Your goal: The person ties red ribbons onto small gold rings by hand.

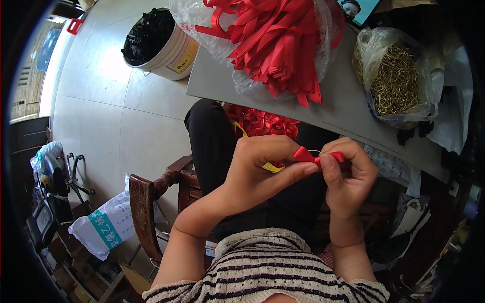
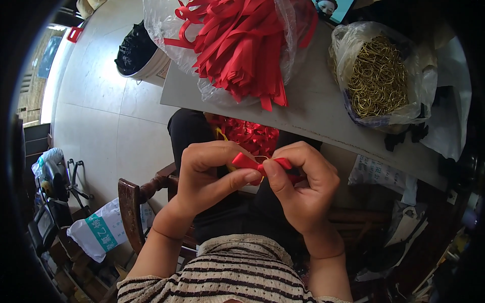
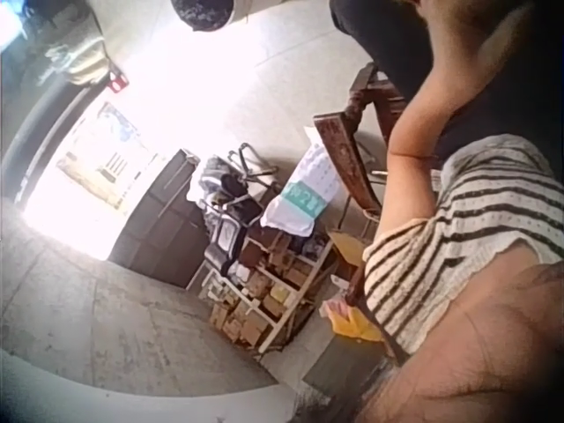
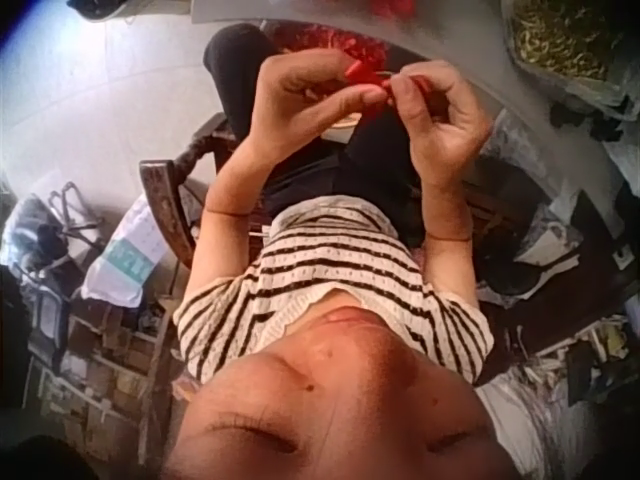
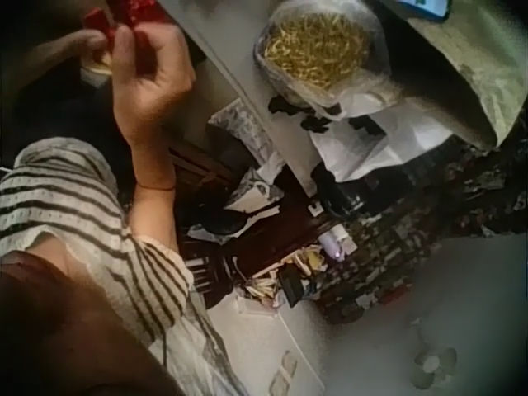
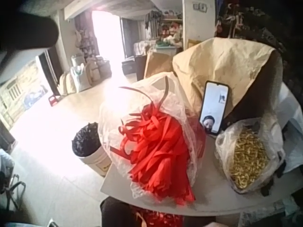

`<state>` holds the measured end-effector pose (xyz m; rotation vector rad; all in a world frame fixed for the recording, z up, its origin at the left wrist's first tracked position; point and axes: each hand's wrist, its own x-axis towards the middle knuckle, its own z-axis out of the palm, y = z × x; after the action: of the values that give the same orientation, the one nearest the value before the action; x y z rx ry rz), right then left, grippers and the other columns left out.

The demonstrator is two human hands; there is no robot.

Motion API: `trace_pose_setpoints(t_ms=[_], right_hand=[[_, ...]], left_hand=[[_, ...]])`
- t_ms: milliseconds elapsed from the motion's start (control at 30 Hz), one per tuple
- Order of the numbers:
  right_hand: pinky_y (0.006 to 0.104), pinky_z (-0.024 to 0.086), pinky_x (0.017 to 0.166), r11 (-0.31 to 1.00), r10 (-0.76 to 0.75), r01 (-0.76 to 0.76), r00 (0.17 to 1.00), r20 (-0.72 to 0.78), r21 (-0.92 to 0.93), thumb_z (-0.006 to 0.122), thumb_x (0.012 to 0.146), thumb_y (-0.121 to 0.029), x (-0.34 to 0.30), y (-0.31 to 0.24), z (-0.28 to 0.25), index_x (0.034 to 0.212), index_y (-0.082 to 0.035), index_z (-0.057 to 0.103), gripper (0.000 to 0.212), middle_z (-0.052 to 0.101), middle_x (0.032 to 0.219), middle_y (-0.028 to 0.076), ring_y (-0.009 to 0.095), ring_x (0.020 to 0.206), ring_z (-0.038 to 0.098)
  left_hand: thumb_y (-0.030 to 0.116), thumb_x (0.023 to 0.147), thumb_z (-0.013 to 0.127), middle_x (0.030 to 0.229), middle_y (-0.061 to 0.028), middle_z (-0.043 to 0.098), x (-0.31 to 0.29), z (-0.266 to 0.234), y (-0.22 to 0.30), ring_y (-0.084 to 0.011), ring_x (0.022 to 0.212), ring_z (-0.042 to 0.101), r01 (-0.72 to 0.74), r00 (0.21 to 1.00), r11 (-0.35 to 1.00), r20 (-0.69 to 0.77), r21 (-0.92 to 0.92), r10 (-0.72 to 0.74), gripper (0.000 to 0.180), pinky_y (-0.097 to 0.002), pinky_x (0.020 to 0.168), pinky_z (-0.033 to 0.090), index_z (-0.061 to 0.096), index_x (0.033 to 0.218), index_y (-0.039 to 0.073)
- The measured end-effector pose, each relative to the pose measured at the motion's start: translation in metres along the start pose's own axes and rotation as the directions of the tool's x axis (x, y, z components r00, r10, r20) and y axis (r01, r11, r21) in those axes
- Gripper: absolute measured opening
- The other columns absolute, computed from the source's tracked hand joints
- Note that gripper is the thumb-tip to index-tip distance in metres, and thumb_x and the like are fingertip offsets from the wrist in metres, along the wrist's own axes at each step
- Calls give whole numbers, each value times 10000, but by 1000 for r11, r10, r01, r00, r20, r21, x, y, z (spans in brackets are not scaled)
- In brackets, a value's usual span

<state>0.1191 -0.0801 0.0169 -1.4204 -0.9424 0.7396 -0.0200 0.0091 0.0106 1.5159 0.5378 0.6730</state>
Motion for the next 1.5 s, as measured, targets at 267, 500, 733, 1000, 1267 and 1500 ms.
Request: trace_pose_setpoints(t_ms=[267,500,733,1000,1267,1500], right_hand=[[205,412,545,999,25,-36,839,544,10,678,765,-52,27,-16,-34,717,17,584,127,593,669,56,90,598,545],[183,389,484,978,203,-195,848,490,-68,698,750,-55,37,-20,-37,707,33,585,149,579,608,26,42,521,513],[238,410,514,1000,-10,25,798,603,-16,714,710,-54,43,-9,-30,713,6,594,134,577,627,68,139,551,550],[243,418,516,992,93,-2,675,732,-124,727,683,-78,42,-1,-39,677,12,588,165,576,634,83,163,537,537],[320,440,538,525,-423,481,864,275,-702,736,668,-130,73,29,-11,801,-35,604,210,545,722,72,210,624,572],[337,442,518,272,-469,491,818,332,-827,585,654,-65,87,44,-4,652,-74,498,87,471,652,54,229,604,551]], left_hand=[[99,771,683,509,-62,524,-2,-23,3,-90,471,483,139,953,981,290,-139,-94,190,-230,450,352,615,644,-24],[103,774,694,548,-43,554,6,-14,3,-55,504,487,147,971,979,211,-144,-115,153,-217,466,363,641,695,-16],[78,748,675,555,-81,547,9,-16,6,-123,526,514,350,916,908,287,-229,-281,160,-263,492,353,619,657,-41],[108,767,667,504,-114,404,6,-17,-10,-237,431,381,16,921,1000,389,15,-21,261,-328,427,296,509,597,-10],[279,761,660,574,-95,528,-5,-5,-66,-278,554,571,22,992,723,77,691,-104,257,-362,465,431,585,633,69],[228,794,623,846,-76,593,-2,-2,-97,-279,625,604,25,1000,635,-16,772,-20,138,-369,529,481,671,784,100]])
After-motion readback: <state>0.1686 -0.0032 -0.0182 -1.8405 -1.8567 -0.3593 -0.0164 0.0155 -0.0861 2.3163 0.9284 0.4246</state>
